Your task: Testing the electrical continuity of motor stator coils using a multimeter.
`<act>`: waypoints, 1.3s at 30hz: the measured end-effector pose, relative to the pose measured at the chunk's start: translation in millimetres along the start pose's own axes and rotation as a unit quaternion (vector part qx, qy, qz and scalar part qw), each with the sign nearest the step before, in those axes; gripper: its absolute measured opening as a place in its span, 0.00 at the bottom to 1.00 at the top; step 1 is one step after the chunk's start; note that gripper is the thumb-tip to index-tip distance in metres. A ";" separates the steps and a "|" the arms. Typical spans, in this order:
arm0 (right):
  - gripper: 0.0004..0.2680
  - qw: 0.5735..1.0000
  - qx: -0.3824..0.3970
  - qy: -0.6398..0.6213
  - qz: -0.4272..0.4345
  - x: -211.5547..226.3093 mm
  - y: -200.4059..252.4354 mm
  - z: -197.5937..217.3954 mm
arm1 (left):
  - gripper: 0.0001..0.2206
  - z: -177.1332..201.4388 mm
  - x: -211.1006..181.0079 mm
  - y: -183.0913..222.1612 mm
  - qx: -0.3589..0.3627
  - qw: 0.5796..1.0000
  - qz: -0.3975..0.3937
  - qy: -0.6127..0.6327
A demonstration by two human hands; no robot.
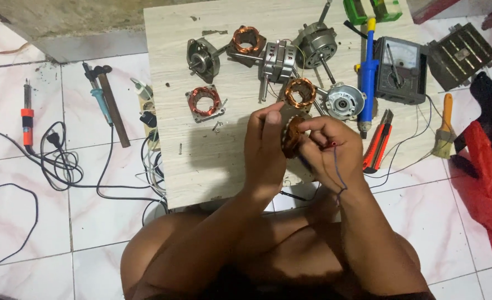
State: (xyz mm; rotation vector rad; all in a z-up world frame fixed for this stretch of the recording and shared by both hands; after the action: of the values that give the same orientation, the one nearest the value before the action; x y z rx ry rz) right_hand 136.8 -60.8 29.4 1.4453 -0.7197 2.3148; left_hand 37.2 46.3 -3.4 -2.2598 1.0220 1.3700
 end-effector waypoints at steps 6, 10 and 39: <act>0.07 0.998 -0.008 -0.062 -0.021 8.4 -2.5 3.1 | 0.27 -13.6 0.5 -6.9 0.063 0.991 0.100 0.067; 0.05 0.994 -0.029 0.079 0.066 23.9 -6.2 7.2 | 0.34 -14.0 -4.4 -3.1 0.054 0.994 0.055 0.078; 0.01 0.963 -0.046 0.214 0.156 48.2 -3.0 -2.1 | 0.24 -8.3 5.8 0.9 0.003 0.997 0.013 0.073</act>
State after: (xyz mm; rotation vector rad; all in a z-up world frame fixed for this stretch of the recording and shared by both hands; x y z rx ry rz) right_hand 115.7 -56.9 72.7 0.7882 -0.9577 2.6574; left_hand 43.6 38.4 -4.2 -2.3790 1.1046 1.2255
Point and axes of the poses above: each hand's wrist, its own y-axis away from the middle knuckle, its own z-axis out of the back of the hand, x = y × z, the point moved 8 cm from there along -y, towards the middle knuckle, and after that the axes turned 12 degrees about x, right-handed, at the moved point
